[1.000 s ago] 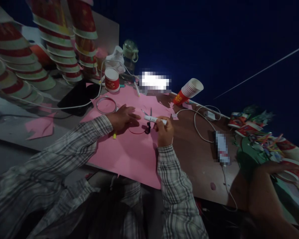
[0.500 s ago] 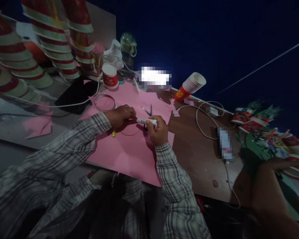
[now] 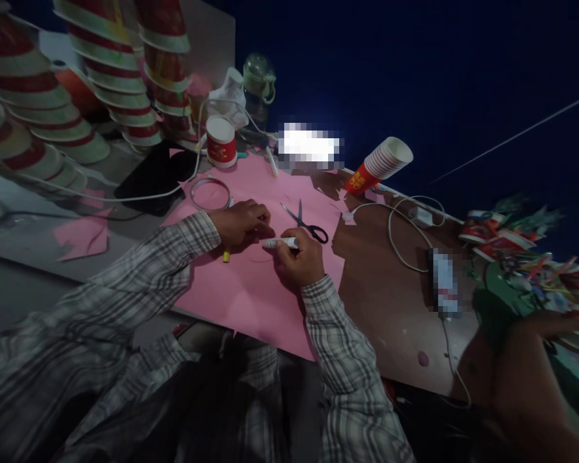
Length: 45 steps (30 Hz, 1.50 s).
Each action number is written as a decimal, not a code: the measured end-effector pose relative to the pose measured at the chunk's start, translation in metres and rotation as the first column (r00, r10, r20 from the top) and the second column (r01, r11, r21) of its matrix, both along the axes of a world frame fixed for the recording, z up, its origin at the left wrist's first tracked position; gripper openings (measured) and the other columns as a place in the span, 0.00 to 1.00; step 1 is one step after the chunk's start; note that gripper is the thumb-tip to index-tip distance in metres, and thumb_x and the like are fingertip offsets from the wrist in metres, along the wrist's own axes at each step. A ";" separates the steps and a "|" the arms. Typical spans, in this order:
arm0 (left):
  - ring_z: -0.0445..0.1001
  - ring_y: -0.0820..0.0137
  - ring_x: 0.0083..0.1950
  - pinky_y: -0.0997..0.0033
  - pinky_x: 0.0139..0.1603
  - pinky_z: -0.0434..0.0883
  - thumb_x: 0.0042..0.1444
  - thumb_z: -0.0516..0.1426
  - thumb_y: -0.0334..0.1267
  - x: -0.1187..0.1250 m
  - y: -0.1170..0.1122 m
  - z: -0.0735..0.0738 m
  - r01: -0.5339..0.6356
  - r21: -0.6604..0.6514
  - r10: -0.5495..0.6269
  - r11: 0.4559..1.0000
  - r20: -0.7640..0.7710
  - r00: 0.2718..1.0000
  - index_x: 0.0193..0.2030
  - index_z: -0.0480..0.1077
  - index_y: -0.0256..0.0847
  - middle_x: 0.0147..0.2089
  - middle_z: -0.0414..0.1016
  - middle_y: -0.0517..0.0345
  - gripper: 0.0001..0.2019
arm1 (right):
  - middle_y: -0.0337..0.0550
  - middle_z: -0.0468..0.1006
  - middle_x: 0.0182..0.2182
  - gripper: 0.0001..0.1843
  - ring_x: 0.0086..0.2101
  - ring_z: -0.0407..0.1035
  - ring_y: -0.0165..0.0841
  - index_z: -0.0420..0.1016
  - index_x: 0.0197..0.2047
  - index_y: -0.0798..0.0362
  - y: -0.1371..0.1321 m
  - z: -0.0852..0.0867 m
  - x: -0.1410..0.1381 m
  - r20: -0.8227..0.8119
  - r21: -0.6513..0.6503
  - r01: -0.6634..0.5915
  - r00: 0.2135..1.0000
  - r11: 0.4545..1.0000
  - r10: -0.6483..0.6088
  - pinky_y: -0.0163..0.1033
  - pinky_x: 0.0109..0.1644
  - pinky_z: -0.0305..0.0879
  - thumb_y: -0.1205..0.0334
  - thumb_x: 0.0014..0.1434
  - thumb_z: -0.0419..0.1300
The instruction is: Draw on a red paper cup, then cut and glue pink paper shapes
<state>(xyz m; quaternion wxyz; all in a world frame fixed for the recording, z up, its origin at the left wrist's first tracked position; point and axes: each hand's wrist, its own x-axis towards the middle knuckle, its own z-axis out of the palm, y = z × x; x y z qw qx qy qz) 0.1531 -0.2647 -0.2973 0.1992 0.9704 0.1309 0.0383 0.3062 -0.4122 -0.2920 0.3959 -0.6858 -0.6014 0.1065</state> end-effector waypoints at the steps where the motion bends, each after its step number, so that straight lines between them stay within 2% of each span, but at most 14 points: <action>1: 0.66 0.60 0.50 0.64 0.49 0.63 0.56 0.58 0.36 0.000 0.000 0.001 0.004 0.004 -0.004 1.000 -0.006 1.000 0.49 0.79 0.47 0.52 0.71 0.50 0.14 | 0.39 0.74 0.25 0.08 0.26 0.67 0.33 0.70 0.32 0.50 0.000 0.001 -0.001 0.001 -0.004 -0.004 1.000 1.000 0.004 0.38 0.31 0.61 0.55 0.57 0.58; 9: 0.66 0.61 0.50 0.63 0.51 0.63 0.56 0.58 0.37 -0.001 0.000 0.000 0.012 0.021 -0.013 1.000 0.007 1.000 0.51 0.78 0.48 0.54 0.71 0.50 0.16 | 0.41 0.75 0.23 0.11 0.25 0.67 0.34 0.71 0.31 0.51 0.001 -0.002 -0.008 0.113 -0.018 -0.028 0.993 0.999 0.030 0.40 0.31 0.59 0.52 0.57 0.58; 15: 0.65 0.60 0.50 0.63 0.50 0.63 0.56 0.58 0.37 -0.001 0.001 -0.002 0.007 0.027 -0.008 1.000 0.016 1.000 0.49 0.78 0.47 0.54 0.71 0.49 0.15 | 0.43 0.77 0.27 0.12 0.28 0.68 0.35 0.70 0.32 0.50 0.002 -0.002 -0.005 0.096 -0.075 -0.066 0.993 0.995 0.073 0.40 0.34 0.62 0.50 0.56 0.60; 19: 0.65 0.60 0.50 0.64 0.49 0.63 0.55 0.59 0.37 -0.001 0.000 -0.002 0.006 0.031 -0.006 0.999 0.003 1.000 0.49 0.78 0.45 0.53 0.71 0.49 0.14 | 0.44 0.79 0.32 0.12 0.32 0.71 0.36 0.71 0.35 0.51 0.002 0.001 -0.007 0.008 -0.132 -0.100 0.995 0.986 0.102 0.41 0.37 0.64 0.51 0.54 0.63; 23: 0.65 0.62 0.50 0.64 0.48 0.63 0.57 0.58 0.37 -0.002 -0.002 -0.003 -0.003 0.023 0.002 1.000 0.054 0.999 0.50 0.78 0.47 0.53 0.71 0.50 0.15 | 0.41 0.79 0.28 0.12 0.28 0.70 0.34 0.72 0.35 0.51 0.001 0.004 -0.011 -0.095 -0.228 -0.039 0.995 0.973 0.018 0.39 0.33 0.63 0.51 0.53 0.64; 26: 0.65 0.62 0.49 0.65 0.48 0.62 0.56 0.58 0.37 -0.002 -0.003 -0.005 -0.031 0.018 0.029 0.999 0.078 0.997 0.50 0.78 0.47 0.52 0.72 0.50 0.15 | 0.41 0.78 0.28 0.12 0.28 0.71 0.34 0.72 0.33 0.51 0.000 0.007 -0.012 -0.117 -0.257 -0.056 0.993 0.965 0.026 0.39 0.33 0.63 0.52 0.52 0.64; 29: 0.65 0.62 0.48 0.65 0.48 0.62 0.56 0.59 0.37 -0.001 -0.002 -0.007 -0.015 0.016 0.014 1.000 0.082 0.997 0.51 0.78 0.49 0.52 0.72 0.51 0.16 | 0.41 0.79 0.28 0.10 0.29 0.71 0.34 0.72 0.31 0.50 -0.001 0.008 -0.012 -0.100 -0.248 -0.108 0.991 0.963 0.086 0.39 0.34 0.64 0.54 0.53 0.64; 34: 0.66 0.61 0.48 0.64 0.47 0.62 0.57 0.57 0.38 -0.002 -0.002 -0.007 -0.001 0.022 -0.001 1.000 0.093 0.996 0.50 0.79 0.46 0.53 0.72 0.48 0.15 | 0.42 0.79 0.30 0.10 0.30 0.72 0.35 0.72 0.32 0.50 0.001 0.004 -0.009 0.000 -0.144 -0.016 1.000 0.990 0.017 0.40 0.36 0.65 0.54 0.52 0.64; 39: 0.66 0.62 0.48 0.64 0.48 0.62 0.54 0.59 0.35 -0.002 -0.004 -0.008 -0.027 0.014 0.025 1.000 0.111 0.994 0.50 0.79 0.47 0.52 0.72 0.50 0.16 | 0.43 0.80 0.32 0.07 0.32 0.73 0.36 0.72 0.32 0.50 0.001 0.004 -0.010 -0.029 -0.172 -0.138 0.990 0.975 0.135 0.41 0.38 0.67 0.56 0.54 0.63; 43: 0.66 0.62 0.48 0.64 0.47 0.62 0.55 0.58 0.36 -0.002 -0.005 -0.008 -0.019 0.028 0.016 0.999 0.093 0.996 0.48 0.79 0.47 0.52 0.72 0.50 0.15 | 0.43 0.80 0.31 0.07 0.30 0.72 0.35 0.73 0.33 0.50 0.002 0.005 -0.011 -0.017 -0.147 -0.019 1.000 0.989 0.017 0.40 0.36 0.66 0.57 0.52 0.63; 45: 0.66 0.62 0.48 0.64 0.47 0.62 0.55 0.58 0.36 -0.002 -0.005 -0.007 -0.033 0.031 0.030 0.999 0.110 0.994 0.49 0.79 0.47 0.52 0.72 0.50 0.15 | 0.43 0.80 0.31 0.08 0.31 0.72 0.35 0.73 0.33 0.50 0.002 0.005 -0.010 -0.053 -0.178 -0.069 0.997 0.982 0.061 0.40 0.36 0.66 0.56 0.52 0.63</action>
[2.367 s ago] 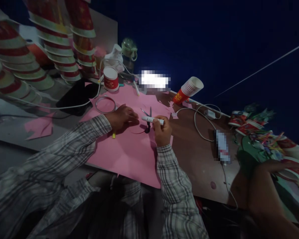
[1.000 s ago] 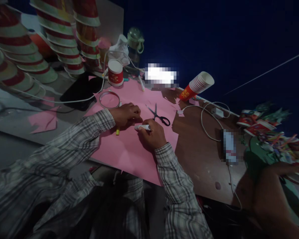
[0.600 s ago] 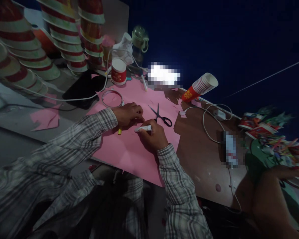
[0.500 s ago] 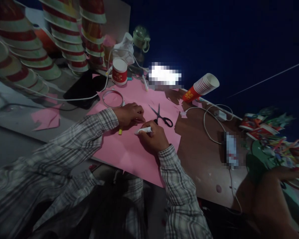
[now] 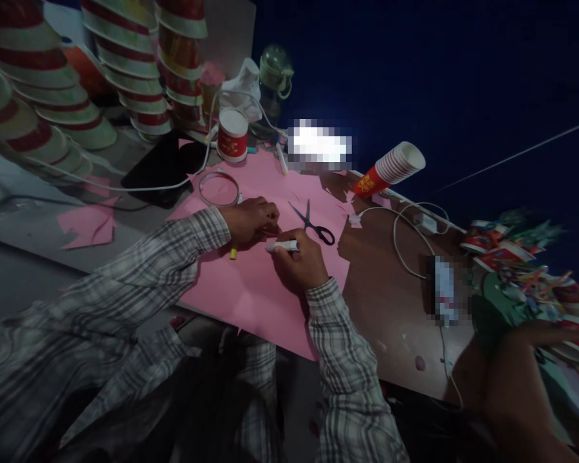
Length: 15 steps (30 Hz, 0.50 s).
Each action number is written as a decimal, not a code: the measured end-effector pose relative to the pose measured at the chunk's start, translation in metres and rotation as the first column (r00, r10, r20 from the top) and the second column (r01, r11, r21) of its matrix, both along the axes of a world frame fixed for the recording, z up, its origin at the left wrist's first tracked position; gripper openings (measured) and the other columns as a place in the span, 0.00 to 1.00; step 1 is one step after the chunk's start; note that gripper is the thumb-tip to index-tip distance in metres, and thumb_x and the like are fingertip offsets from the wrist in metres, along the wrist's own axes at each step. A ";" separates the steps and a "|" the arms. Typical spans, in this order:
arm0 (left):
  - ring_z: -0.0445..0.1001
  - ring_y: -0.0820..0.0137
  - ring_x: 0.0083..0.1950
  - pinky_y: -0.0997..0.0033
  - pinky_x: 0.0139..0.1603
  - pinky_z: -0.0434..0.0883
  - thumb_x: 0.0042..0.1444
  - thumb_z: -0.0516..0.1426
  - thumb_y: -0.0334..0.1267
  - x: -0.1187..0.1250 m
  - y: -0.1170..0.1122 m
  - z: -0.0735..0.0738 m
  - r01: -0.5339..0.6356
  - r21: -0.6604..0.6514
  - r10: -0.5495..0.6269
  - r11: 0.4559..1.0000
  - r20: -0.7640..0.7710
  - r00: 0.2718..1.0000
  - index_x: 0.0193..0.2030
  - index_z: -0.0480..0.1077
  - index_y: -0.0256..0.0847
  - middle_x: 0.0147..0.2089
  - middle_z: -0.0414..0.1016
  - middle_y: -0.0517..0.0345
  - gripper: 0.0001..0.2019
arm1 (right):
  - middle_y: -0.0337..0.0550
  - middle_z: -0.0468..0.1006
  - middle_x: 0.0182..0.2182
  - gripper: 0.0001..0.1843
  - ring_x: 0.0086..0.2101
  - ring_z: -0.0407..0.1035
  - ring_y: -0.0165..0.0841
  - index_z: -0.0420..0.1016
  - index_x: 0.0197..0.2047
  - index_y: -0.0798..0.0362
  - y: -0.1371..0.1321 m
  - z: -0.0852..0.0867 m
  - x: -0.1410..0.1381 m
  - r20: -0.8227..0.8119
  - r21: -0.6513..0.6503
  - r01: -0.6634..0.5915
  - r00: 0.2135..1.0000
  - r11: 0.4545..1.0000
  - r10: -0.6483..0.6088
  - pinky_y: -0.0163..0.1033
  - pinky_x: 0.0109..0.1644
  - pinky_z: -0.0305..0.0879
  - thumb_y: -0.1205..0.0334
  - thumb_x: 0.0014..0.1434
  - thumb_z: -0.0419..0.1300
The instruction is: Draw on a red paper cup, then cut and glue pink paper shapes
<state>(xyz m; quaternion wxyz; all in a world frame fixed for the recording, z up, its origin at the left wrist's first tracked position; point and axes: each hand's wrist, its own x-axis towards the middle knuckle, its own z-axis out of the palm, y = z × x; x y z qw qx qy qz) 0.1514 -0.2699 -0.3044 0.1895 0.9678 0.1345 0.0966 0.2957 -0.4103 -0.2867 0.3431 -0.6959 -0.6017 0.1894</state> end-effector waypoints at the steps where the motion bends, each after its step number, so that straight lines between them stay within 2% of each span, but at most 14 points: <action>1: 0.66 0.62 0.48 0.64 0.48 0.62 0.54 0.59 0.35 0.000 0.000 0.000 -0.006 -0.003 0.006 1.000 0.008 1.000 0.49 0.79 0.47 0.52 0.72 0.50 0.16 | 0.43 0.80 0.32 0.08 0.31 0.73 0.35 0.73 0.33 0.50 0.000 0.000 0.000 -0.014 -0.018 -0.035 0.999 0.999 0.035 0.40 0.36 0.66 0.56 0.53 0.63; 3: 0.66 0.62 0.48 0.64 0.49 0.63 0.53 0.59 0.35 0.000 0.001 0.000 -0.007 -0.012 0.008 1.000 0.008 1.000 0.49 0.79 0.46 0.51 0.73 0.50 0.17 | 0.43 0.80 0.31 0.08 0.31 0.73 0.35 0.73 0.32 0.50 0.000 0.000 0.000 -0.018 -0.021 -0.049 0.999 0.999 0.048 0.40 0.37 0.66 0.56 0.53 0.63; 6: 0.66 0.62 0.48 0.64 0.48 0.63 0.54 0.59 0.35 0.001 0.002 0.001 0.024 -0.018 -0.024 1.000 -0.030 0.999 0.49 0.79 0.47 0.52 0.72 0.50 0.16 | 0.41 0.79 0.30 0.08 0.29 0.71 0.34 0.73 0.34 0.50 0.000 -0.001 0.001 -0.015 0.002 0.034 0.999 0.999 -0.034 0.39 0.33 0.65 0.56 0.52 0.64; 11: 0.66 0.61 0.49 0.63 0.49 0.63 0.53 0.60 0.36 0.001 0.001 0.001 -0.009 -0.014 0.008 1.000 -0.003 1.000 0.49 0.79 0.47 0.52 0.73 0.50 0.17 | 0.42 0.80 0.31 0.09 0.28 0.71 0.33 0.72 0.32 0.50 0.000 0.001 0.002 -0.038 -0.070 -0.038 0.999 0.997 0.035 0.38 0.33 0.65 0.54 0.52 0.64; 15: 0.66 0.61 0.50 0.63 0.48 0.63 0.56 0.58 0.37 0.001 0.003 0.002 0.031 -0.016 -0.032 0.999 -0.060 0.998 0.49 0.79 0.50 0.53 0.72 0.52 0.15 | 0.41 0.79 0.30 0.10 0.28 0.71 0.33 0.72 0.33 0.51 0.002 0.002 0.007 -0.011 -0.006 0.030 0.999 1.000 -0.030 0.38 0.33 0.65 0.54 0.51 0.64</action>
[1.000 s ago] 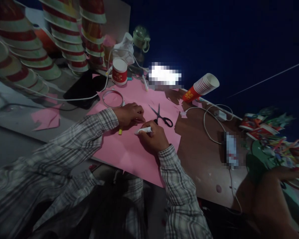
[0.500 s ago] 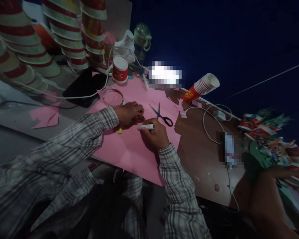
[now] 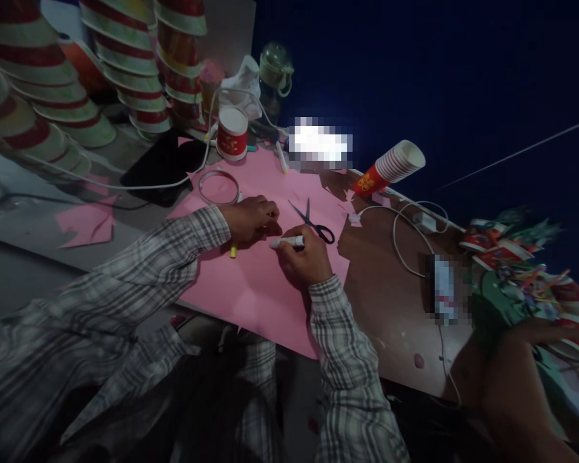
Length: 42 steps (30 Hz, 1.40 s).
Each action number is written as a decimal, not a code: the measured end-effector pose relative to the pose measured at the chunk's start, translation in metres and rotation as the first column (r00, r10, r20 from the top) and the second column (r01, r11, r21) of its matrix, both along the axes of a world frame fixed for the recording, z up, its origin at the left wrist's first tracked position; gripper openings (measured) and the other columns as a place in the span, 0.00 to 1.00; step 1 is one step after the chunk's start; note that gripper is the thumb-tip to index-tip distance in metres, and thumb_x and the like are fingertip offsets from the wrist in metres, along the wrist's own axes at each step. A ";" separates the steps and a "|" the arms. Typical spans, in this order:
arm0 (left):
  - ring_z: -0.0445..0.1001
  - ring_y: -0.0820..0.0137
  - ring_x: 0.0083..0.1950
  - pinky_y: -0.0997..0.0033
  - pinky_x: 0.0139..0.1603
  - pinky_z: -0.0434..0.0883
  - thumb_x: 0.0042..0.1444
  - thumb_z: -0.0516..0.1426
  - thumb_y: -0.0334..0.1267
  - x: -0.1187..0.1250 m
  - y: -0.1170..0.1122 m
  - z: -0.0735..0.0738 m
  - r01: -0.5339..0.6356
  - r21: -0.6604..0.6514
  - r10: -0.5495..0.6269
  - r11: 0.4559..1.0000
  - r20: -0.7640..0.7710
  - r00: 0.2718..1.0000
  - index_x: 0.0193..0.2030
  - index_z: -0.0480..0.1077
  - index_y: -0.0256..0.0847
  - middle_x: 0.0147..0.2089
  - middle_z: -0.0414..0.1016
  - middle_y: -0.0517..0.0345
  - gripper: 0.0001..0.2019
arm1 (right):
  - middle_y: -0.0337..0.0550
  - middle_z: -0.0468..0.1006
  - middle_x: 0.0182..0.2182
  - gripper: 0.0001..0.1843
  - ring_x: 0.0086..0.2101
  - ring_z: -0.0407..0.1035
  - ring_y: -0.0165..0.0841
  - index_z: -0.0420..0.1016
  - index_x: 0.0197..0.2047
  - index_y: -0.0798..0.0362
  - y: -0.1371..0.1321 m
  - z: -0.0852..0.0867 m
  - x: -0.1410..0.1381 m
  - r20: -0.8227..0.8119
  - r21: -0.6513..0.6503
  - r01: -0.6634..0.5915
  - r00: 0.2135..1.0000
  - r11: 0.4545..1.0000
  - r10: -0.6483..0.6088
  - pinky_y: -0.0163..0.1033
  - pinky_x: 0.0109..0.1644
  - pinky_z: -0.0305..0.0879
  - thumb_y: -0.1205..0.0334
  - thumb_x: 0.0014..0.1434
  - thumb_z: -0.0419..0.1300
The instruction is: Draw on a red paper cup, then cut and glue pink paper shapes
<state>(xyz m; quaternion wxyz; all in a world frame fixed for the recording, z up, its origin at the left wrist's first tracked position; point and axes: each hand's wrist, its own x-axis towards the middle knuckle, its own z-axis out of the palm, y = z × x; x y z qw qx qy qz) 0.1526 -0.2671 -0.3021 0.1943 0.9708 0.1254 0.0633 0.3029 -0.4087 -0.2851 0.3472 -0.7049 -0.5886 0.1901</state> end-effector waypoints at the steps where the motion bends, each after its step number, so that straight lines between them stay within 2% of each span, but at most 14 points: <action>1: 0.66 0.61 0.50 0.64 0.49 0.63 0.56 0.58 0.38 0.000 0.001 0.000 0.004 0.004 -0.004 1.000 -0.010 1.000 0.50 0.78 0.50 0.53 0.72 0.52 0.16 | 0.41 0.79 0.29 0.10 0.28 0.71 0.33 0.72 0.33 0.51 0.000 0.000 0.001 0.003 -0.009 -0.022 1.000 1.000 0.022 0.38 0.33 0.65 0.54 0.51 0.63; 4: 0.66 0.62 0.50 0.65 0.49 0.62 0.54 0.59 0.37 0.000 0.001 0.001 -0.014 0.009 0.014 1.000 -0.001 1.000 0.50 0.78 0.49 0.53 0.72 0.52 0.16 | 0.41 0.79 0.29 0.10 0.28 0.71 0.33 0.72 0.33 0.51 0.000 -0.001 0.004 0.032 -0.034 -0.059 0.998 0.998 0.060 0.38 0.33 0.66 0.54 0.52 0.63; 7: 0.65 0.61 0.50 0.65 0.49 0.62 0.56 0.58 0.37 0.000 0.001 0.001 -0.006 0.001 0.006 1.000 -0.012 1.000 0.50 0.78 0.51 0.53 0.71 0.52 0.16 | 0.41 0.80 0.30 0.09 0.29 0.72 0.34 0.72 0.33 0.51 0.000 -0.001 0.005 0.077 0.023 -0.017 0.997 1.000 0.015 0.39 0.35 0.67 0.55 0.52 0.63; 11: 0.66 0.62 0.49 0.65 0.48 0.62 0.54 0.59 0.37 0.000 0.000 0.000 -0.028 0.021 0.028 0.999 0.012 1.000 0.49 0.78 0.49 0.52 0.72 0.52 0.15 | 0.41 0.80 0.30 0.08 0.28 0.72 0.33 0.72 0.34 0.50 0.000 -0.001 0.004 0.067 -0.049 -0.114 0.991 0.992 0.117 0.38 0.33 0.66 0.55 0.54 0.62; 15: 0.65 0.62 0.49 0.64 0.47 0.62 0.55 0.58 0.37 0.000 0.000 -0.001 -0.016 0.005 0.016 1.000 0.006 1.000 0.49 0.78 0.51 0.52 0.71 0.53 0.15 | 0.43 0.80 0.31 0.08 0.31 0.72 0.34 0.72 0.34 0.51 -0.001 0.000 0.004 0.126 0.024 -0.048 0.991 0.999 0.044 0.39 0.36 0.66 0.56 0.53 0.62; 19: 0.65 0.62 0.49 0.64 0.48 0.61 0.54 0.59 0.37 -0.001 -0.001 -0.001 -0.031 0.010 0.031 0.999 0.032 0.999 0.49 0.78 0.50 0.51 0.72 0.53 0.15 | 0.42 0.80 0.31 0.08 0.28 0.70 0.32 0.72 0.34 0.51 -0.002 0.002 0.001 0.065 -0.059 -0.117 0.991 0.991 0.121 0.37 0.32 0.64 0.55 0.55 0.62; 23: 0.65 0.62 0.48 0.65 0.47 0.61 0.54 0.59 0.36 -0.001 -0.002 -0.002 -0.032 0.004 0.032 0.999 0.032 0.999 0.48 0.79 0.50 0.52 0.72 0.53 0.15 | 0.41 0.80 0.30 0.08 0.30 0.72 0.34 0.72 0.34 0.50 -0.001 0.003 0.001 0.102 -0.010 -0.057 0.993 0.998 0.058 0.38 0.35 0.66 0.57 0.53 0.63; 26: 0.65 0.62 0.48 0.65 0.47 0.61 0.53 0.59 0.36 0.000 -0.002 -0.001 -0.040 -0.001 0.040 0.999 0.037 0.998 0.49 0.79 0.49 0.52 0.72 0.51 0.16 | 0.41 0.80 0.30 0.07 0.27 0.71 0.32 0.72 0.34 0.51 -0.001 0.003 0.002 0.043 -0.073 -0.145 0.988 0.987 0.149 0.38 0.33 0.65 0.57 0.53 0.62; 31: 0.65 0.61 0.50 0.64 0.48 0.62 0.55 0.58 0.37 0.000 0.001 0.001 -0.003 0.011 0.003 1.000 -0.030 1.000 0.50 0.78 0.51 0.53 0.71 0.52 0.16 | 0.42 0.80 0.30 0.09 0.28 0.71 0.33 0.72 0.33 0.51 -0.001 0.002 0.006 0.069 -0.018 -0.052 0.996 0.998 0.053 0.38 0.32 0.64 0.55 0.53 0.63; 33: 0.65 0.61 0.50 0.64 0.49 0.62 0.54 0.58 0.37 0.001 0.002 0.002 -0.004 0.017 0.004 1.000 -0.031 1.000 0.51 0.78 0.50 0.53 0.71 0.52 0.17 | 0.41 0.80 0.30 0.09 0.26 0.71 0.32 0.72 0.34 0.51 -0.001 0.001 0.007 0.032 -0.070 -0.115 0.993 0.991 0.117 0.37 0.31 0.64 0.55 0.53 0.63; 35: 0.65 0.61 0.50 0.63 0.50 0.62 0.54 0.59 0.37 0.002 0.001 0.002 -0.013 0.006 0.013 1.000 -0.025 1.000 0.51 0.78 0.49 0.53 0.71 0.51 0.17 | 0.41 0.80 0.30 0.09 0.27 0.71 0.33 0.72 0.34 0.51 -0.001 0.000 0.009 0.035 -0.094 -0.127 0.991 0.987 0.131 0.38 0.31 0.64 0.55 0.54 0.63; 38: 0.65 0.60 0.51 0.63 0.50 0.62 0.56 0.57 0.37 0.001 0.000 0.002 -0.015 -0.008 0.015 1.000 -0.035 0.999 0.51 0.78 0.49 0.53 0.71 0.50 0.16 | 0.42 0.80 0.31 0.09 0.28 0.72 0.34 0.72 0.35 0.51 0.000 -0.001 0.010 0.077 -0.007 -0.041 0.996 0.999 0.042 0.39 0.34 0.66 0.56 0.53 0.63; 42: 0.65 0.61 0.50 0.64 0.49 0.62 0.55 0.58 0.37 0.001 0.000 0.000 -0.023 0.009 0.023 1.000 0.007 1.000 0.50 0.78 0.50 0.53 0.72 0.52 0.16 | 0.41 0.80 0.30 0.09 0.27 0.72 0.33 0.73 0.36 0.51 0.000 -0.002 0.011 0.027 -0.090 -0.128 0.991 0.988 0.131 0.38 0.33 0.65 0.55 0.54 0.63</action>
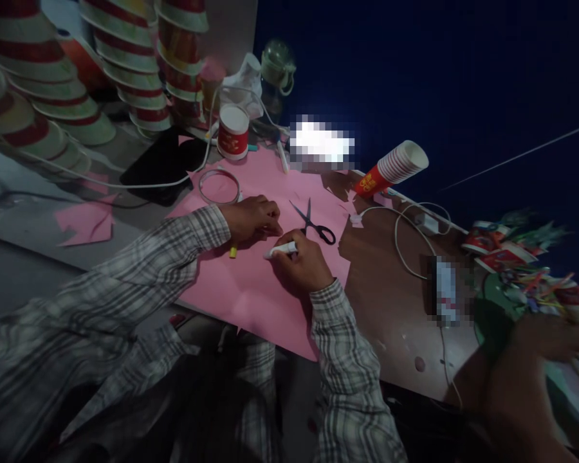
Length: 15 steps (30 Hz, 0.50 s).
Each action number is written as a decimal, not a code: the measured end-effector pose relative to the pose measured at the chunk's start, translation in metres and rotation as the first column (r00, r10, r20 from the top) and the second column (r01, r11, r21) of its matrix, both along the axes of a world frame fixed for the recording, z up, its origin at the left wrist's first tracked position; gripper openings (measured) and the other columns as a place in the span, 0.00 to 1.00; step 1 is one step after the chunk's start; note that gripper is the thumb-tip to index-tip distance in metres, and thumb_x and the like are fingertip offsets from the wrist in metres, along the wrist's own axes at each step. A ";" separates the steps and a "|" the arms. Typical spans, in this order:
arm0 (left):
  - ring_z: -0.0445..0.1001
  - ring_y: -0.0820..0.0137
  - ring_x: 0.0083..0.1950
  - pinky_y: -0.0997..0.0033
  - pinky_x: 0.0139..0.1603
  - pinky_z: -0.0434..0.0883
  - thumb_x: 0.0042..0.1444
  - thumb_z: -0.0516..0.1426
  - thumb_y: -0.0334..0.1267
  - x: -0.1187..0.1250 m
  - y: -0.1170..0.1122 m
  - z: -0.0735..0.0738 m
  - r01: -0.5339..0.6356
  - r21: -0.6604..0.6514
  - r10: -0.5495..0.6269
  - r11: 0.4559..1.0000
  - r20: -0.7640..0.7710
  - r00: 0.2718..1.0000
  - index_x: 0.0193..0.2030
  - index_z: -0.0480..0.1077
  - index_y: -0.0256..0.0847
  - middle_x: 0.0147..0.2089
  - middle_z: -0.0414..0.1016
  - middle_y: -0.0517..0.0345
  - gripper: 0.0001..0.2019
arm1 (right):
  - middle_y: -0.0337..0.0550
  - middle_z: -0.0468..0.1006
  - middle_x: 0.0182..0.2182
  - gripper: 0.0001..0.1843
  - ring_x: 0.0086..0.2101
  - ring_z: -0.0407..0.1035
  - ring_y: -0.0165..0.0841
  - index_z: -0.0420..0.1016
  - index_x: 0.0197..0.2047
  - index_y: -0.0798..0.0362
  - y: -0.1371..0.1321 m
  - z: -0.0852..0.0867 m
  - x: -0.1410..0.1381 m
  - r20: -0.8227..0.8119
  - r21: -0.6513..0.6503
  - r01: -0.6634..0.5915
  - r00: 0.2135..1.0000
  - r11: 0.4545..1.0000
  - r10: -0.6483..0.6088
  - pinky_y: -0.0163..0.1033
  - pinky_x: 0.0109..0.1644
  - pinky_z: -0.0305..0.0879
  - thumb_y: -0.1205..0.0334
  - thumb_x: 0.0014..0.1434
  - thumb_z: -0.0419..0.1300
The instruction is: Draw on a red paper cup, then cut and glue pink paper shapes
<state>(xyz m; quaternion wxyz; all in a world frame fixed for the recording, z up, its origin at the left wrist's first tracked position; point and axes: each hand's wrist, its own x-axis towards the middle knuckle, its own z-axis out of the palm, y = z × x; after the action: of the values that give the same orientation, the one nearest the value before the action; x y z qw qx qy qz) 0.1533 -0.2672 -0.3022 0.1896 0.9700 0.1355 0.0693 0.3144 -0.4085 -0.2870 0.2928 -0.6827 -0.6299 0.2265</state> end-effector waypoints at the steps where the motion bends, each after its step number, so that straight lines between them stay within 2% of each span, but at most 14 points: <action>1: 0.65 0.61 0.50 0.64 0.49 0.62 0.55 0.58 0.37 0.000 0.000 0.000 -0.005 -0.003 0.005 1.000 -0.003 1.000 0.50 0.78 0.50 0.53 0.72 0.52 0.16 | 0.41 0.80 0.30 0.09 0.28 0.72 0.33 0.72 0.35 0.51 0.000 0.000 0.001 0.015 0.016 0.019 1.000 1.000 -0.020 0.39 0.33 0.65 0.55 0.54 0.63; 4: 0.65 0.60 0.51 0.64 0.49 0.62 0.56 0.57 0.38 0.000 0.000 -0.001 0.018 -0.010 -0.018 1.000 -0.035 0.999 0.50 0.78 0.51 0.53 0.71 0.52 0.16 | 0.41 0.80 0.31 0.08 0.30 0.72 0.34 0.71 0.35 0.51 0.001 0.000 0.003 0.049 0.091 0.086 0.995 0.992 -0.091 0.39 0.35 0.65 0.57 0.53 0.62; 7: 0.66 0.62 0.50 0.65 0.48 0.62 0.56 0.58 0.36 0.000 0.001 0.000 0.003 0.006 -0.003 1.000 -0.002 1.000 0.50 0.78 0.50 0.53 0.72 0.52 0.16 | 0.41 0.80 0.31 0.09 0.29 0.71 0.34 0.71 0.35 0.51 0.000 0.000 0.006 0.052 0.028 0.001 0.999 1.000 -0.003 0.38 0.34 0.64 0.55 0.53 0.63; 8: 0.66 0.61 0.50 0.65 0.48 0.63 0.56 0.58 0.36 0.000 0.001 0.000 -0.002 0.006 0.002 1.000 -0.002 1.000 0.50 0.78 0.49 0.53 0.72 0.51 0.16 | 0.41 0.79 0.31 0.09 0.29 0.71 0.34 0.71 0.35 0.51 0.000 0.000 0.006 0.060 0.025 0.006 0.998 1.000 -0.008 0.38 0.34 0.64 0.55 0.53 0.63; 11: 0.66 0.59 0.51 0.63 0.49 0.63 0.56 0.59 0.37 0.001 0.002 0.001 0.014 -0.002 -0.014 1.000 -0.055 0.998 0.51 0.78 0.49 0.55 0.71 0.50 0.16 | 0.41 0.79 0.30 0.07 0.29 0.70 0.34 0.71 0.34 0.51 0.000 0.000 0.008 0.084 0.073 0.095 0.991 0.993 -0.101 0.39 0.35 0.64 0.58 0.53 0.62; 15: 0.66 0.60 0.51 0.63 0.50 0.63 0.56 0.58 0.37 0.002 0.003 0.003 0.017 -0.008 -0.018 1.000 -0.061 0.998 0.51 0.78 0.49 0.56 0.71 0.50 0.16 | 0.41 0.79 0.30 0.08 0.29 0.70 0.34 0.71 0.33 0.50 0.000 0.001 0.007 0.080 0.027 0.033 0.996 0.999 -0.035 0.39 0.34 0.64 0.57 0.53 0.62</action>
<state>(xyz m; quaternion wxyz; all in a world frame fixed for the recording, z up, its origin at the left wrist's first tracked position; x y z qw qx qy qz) 0.1553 -0.2645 -0.2993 0.1895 0.9721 0.1330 0.0376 0.3212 -0.4088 -0.2856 0.2797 -0.6980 -0.6324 0.1861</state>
